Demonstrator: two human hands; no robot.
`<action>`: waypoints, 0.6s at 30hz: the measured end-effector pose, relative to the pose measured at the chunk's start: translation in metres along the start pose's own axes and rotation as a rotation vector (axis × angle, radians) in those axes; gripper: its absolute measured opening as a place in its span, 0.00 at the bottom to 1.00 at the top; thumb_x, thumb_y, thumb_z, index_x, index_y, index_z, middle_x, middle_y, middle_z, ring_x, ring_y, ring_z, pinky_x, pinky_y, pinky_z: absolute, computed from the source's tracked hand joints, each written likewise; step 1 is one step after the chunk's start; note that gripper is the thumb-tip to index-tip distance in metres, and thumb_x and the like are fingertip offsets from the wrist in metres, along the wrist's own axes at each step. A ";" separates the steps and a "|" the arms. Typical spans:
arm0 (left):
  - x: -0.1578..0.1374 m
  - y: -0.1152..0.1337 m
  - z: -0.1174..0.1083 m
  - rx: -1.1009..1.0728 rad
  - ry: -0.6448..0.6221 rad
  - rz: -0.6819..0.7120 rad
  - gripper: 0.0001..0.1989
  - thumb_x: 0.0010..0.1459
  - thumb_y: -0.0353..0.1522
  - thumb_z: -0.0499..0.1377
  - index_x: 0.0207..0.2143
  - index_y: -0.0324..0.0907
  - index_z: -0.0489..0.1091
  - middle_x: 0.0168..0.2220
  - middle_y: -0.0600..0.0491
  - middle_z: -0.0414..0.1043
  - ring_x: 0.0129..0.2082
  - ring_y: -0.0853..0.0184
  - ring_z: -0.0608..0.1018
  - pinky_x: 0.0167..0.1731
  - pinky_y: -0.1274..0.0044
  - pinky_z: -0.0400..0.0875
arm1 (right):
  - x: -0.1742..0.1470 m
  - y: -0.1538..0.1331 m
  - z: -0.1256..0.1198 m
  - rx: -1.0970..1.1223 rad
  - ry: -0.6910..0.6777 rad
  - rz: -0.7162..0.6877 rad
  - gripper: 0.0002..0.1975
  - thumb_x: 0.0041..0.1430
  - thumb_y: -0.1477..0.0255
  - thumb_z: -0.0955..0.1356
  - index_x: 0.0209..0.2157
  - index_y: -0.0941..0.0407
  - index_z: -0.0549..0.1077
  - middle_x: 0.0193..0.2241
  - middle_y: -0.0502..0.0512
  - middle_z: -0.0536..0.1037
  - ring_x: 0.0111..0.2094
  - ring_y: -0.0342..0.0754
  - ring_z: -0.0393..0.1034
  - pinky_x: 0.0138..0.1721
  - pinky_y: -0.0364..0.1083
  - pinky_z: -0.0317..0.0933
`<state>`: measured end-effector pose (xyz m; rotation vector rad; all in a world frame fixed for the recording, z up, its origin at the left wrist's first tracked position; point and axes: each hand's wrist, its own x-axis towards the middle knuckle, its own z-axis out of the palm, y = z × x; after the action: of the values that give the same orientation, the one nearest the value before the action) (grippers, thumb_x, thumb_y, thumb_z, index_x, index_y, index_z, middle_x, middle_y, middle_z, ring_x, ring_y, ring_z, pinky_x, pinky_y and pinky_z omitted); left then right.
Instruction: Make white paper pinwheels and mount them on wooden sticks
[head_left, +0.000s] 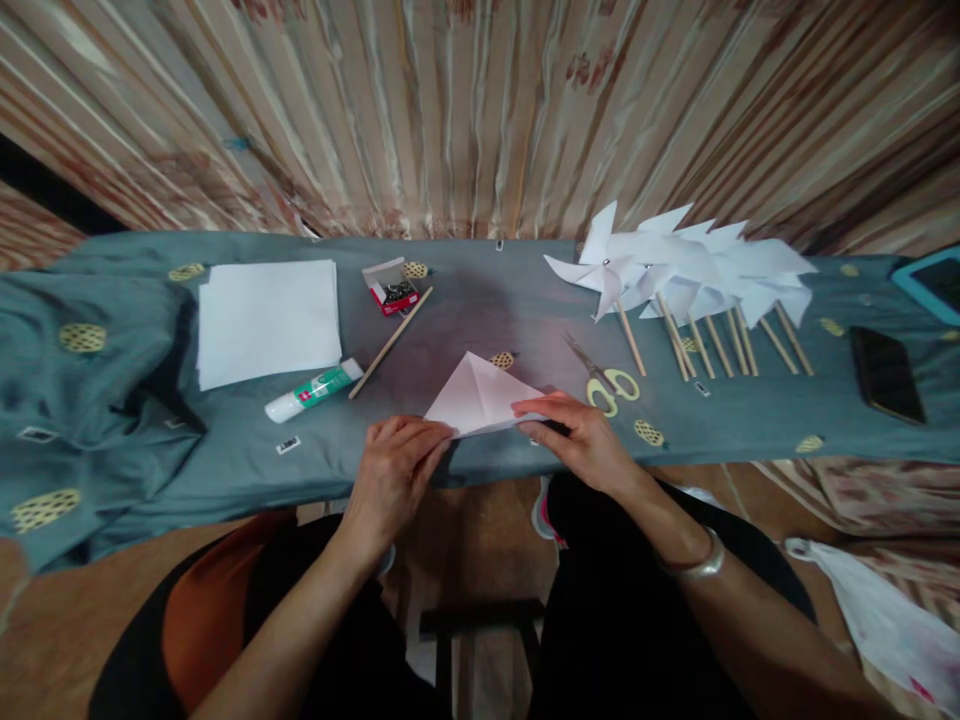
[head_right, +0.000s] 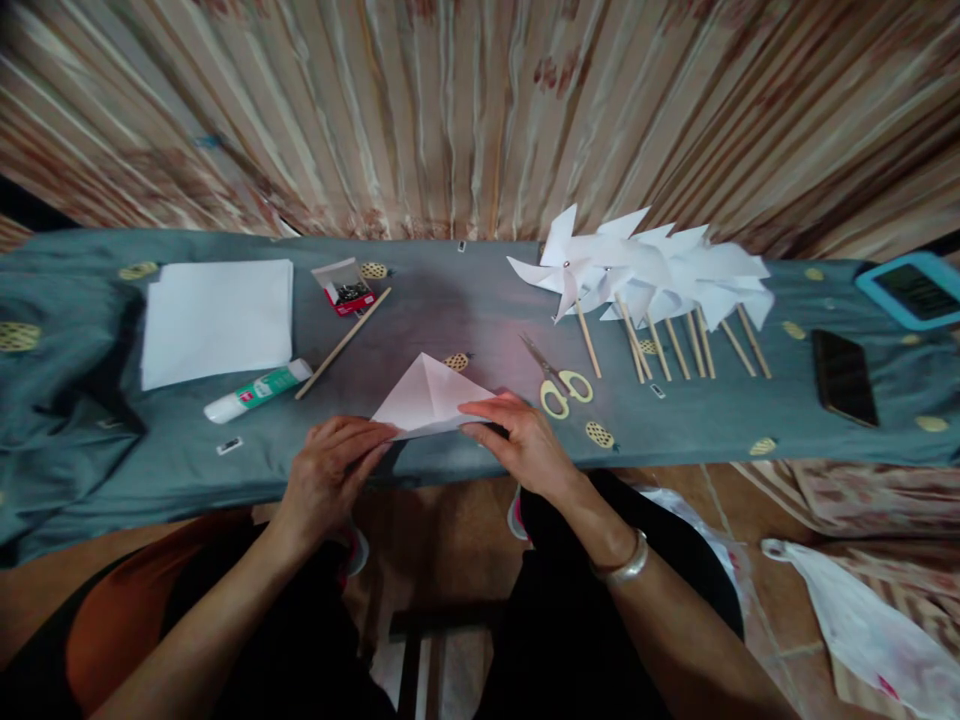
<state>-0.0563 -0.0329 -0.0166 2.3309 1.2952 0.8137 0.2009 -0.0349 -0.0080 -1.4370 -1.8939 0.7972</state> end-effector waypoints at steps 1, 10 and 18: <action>0.002 0.000 0.000 0.002 0.003 -0.019 0.14 0.66 0.36 0.51 0.42 0.43 0.76 0.37 0.49 0.80 0.38 0.62 0.76 0.40 0.68 0.66 | 0.001 0.001 0.002 0.044 0.018 0.065 0.12 0.59 0.66 0.69 0.44 0.51 0.78 0.40 0.52 0.82 0.42 0.50 0.75 0.47 0.52 0.69; 0.009 -0.007 0.003 0.016 0.054 -0.135 0.15 0.63 0.36 0.54 0.49 0.40 0.71 0.33 0.50 0.79 0.33 0.63 0.78 0.38 0.70 0.69 | 0.018 0.005 0.007 0.164 0.101 0.309 0.24 0.54 0.63 0.71 0.53 0.54 0.72 0.33 0.52 0.83 0.30 0.47 0.75 0.34 0.47 0.69; 0.012 0.012 -0.001 0.302 0.088 0.095 0.21 0.63 0.26 0.53 0.58 0.39 0.60 0.56 0.41 0.70 0.51 0.55 0.73 0.47 0.64 0.68 | 0.027 -0.001 0.010 0.110 0.126 0.320 0.23 0.55 0.65 0.70 0.52 0.56 0.72 0.39 0.56 0.82 0.36 0.49 0.77 0.41 0.49 0.70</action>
<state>-0.0443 -0.0284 -0.0056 2.6351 1.4398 0.8065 0.1872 -0.0099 -0.0101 -1.7014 -1.5232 0.9187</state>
